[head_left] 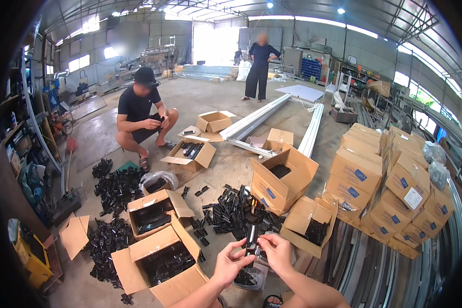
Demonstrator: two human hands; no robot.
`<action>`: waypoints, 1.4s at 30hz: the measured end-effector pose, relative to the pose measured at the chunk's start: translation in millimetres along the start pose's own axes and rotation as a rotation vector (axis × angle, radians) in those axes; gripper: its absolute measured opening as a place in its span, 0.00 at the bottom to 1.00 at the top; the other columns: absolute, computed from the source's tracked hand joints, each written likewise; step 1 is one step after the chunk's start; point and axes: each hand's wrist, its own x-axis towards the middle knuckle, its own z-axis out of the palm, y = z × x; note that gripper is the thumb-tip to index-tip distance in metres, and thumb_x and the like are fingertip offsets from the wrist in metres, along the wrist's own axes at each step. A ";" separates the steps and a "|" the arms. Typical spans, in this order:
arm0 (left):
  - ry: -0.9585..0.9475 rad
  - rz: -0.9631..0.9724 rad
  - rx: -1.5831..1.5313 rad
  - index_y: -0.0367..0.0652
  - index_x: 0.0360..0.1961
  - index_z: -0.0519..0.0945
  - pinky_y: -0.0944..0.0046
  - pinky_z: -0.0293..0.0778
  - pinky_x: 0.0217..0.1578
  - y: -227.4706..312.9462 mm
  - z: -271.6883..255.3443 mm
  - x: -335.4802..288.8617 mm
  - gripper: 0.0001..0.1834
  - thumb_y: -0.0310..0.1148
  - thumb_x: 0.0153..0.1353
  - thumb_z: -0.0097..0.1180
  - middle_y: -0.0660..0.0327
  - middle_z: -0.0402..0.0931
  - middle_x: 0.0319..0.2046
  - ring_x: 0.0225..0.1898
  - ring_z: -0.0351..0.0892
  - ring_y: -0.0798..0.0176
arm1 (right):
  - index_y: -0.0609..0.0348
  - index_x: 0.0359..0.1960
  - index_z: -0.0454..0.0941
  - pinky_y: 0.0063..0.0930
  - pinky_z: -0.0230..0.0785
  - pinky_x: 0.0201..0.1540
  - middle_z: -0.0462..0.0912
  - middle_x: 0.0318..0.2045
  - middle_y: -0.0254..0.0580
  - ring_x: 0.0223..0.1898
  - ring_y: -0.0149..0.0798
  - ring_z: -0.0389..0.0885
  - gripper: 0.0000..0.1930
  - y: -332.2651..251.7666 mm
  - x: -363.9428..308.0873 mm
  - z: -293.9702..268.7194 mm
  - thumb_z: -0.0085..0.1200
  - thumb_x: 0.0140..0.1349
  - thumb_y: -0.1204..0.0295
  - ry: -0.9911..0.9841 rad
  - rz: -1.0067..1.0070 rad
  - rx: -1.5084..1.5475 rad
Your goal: The person picks up black plastic components from cardboard boxes on the floor and places them into a plastic-lined container.
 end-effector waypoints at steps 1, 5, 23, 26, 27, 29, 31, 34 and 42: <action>0.007 -0.009 0.006 0.40 0.63 0.70 0.65 0.80 0.50 2.3 0.8 -1.4 0.31 0.14 0.59 0.63 0.49 0.83 0.49 0.47 0.83 0.64 | 0.67 0.40 0.85 0.20 0.74 0.39 0.88 0.33 0.39 0.34 0.24 0.83 0.09 1.9 -0.8 -0.6 0.62 0.63 0.72 -0.001 0.006 -0.010; 0.004 0.010 -0.002 0.40 0.63 0.71 0.65 0.81 0.50 -1.5 -0.3 -1.7 0.30 0.15 0.60 0.63 0.50 0.83 0.49 0.47 0.83 0.65 | 0.67 0.42 0.85 0.22 0.75 0.40 0.88 0.33 0.40 0.35 0.26 0.84 0.10 3.4 -2.0 -2.2 0.61 0.64 0.72 -0.015 -0.025 -0.036; -0.049 -0.004 -0.139 0.40 0.63 0.72 0.66 0.81 0.48 -14.8 -2.2 5.1 0.31 0.15 0.58 0.64 0.50 0.83 0.48 0.45 0.84 0.65 | 0.62 0.38 0.72 0.48 0.70 0.36 0.80 0.31 0.58 0.35 0.61 0.81 0.10 -31.5 -10.5 -6.1 0.46 0.72 0.66 -0.119 -0.282 -0.491; -0.046 -0.027 -0.151 0.40 0.63 0.72 0.65 0.81 0.48 -13.6 -3.6 4.3 0.31 0.15 0.58 0.64 0.50 0.83 0.49 0.45 0.84 0.65 | 0.62 0.36 0.72 0.45 0.69 0.33 0.79 0.26 0.52 0.28 0.53 0.81 0.10 -26.9 -14.1 -1.1 0.47 0.71 0.67 -0.058 -0.379 -0.440; -0.054 -0.028 -0.147 0.40 0.63 0.72 0.65 0.81 0.48 -14.9 -4.1 5.6 0.31 0.15 0.58 0.64 0.50 0.83 0.49 0.45 0.84 0.65 | 0.61 0.36 0.72 0.45 0.69 0.32 0.79 0.26 0.52 0.28 0.53 0.81 0.09 -25.7 -12.4 -1.1 0.47 0.71 0.68 -0.055 -0.403 -0.447; -0.065 -0.024 -0.145 0.41 0.63 0.72 0.65 0.81 0.48 -15.0 -4.4 4.6 0.31 0.15 0.58 0.64 0.51 0.83 0.49 0.45 0.84 0.65 | 0.62 0.37 0.72 0.47 0.70 0.33 0.79 0.28 0.54 0.30 0.57 0.81 0.08 -22.4 -10.0 -1.2 0.47 0.71 0.69 -0.076 -0.410 -0.486; -0.064 -0.039 -0.150 0.42 0.63 0.72 0.66 0.81 0.48 -12.9 -3.9 4.1 0.31 0.15 0.58 0.64 0.51 0.83 0.48 0.45 0.84 0.65 | 0.62 0.38 0.72 0.50 0.71 0.35 0.80 0.31 0.58 0.34 0.64 0.80 0.08 -19.0 -6.2 -6.6 0.47 0.71 0.69 -0.119 -0.385 -0.558; -0.056 -0.057 -0.165 0.42 0.64 0.72 0.65 0.81 0.49 -9.5 -4.0 2.0 0.31 0.15 0.58 0.64 0.51 0.83 0.48 0.45 0.84 0.65 | 0.62 0.37 0.72 0.50 0.70 0.34 0.80 0.30 0.58 0.33 0.65 0.78 0.07 -12.8 -2.9 -7.8 0.47 0.71 0.70 -0.153 -0.348 -0.568; -0.066 -0.074 -0.148 0.42 0.65 0.71 0.66 0.81 0.47 -12.8 -5.4 7.2 0.31 0.16 0.60 0.63 0.52 0.83 0.49 0.45 0.84 0.65 | 0.65 0.38 0.75 0.34 0.72 0.30 0.81 0.26 0.49 0.28 0.44 0.83 0.07 -6.6 -2.5 -8.5 0.53 0.69 0.72 -0.084 -0.332 -0.391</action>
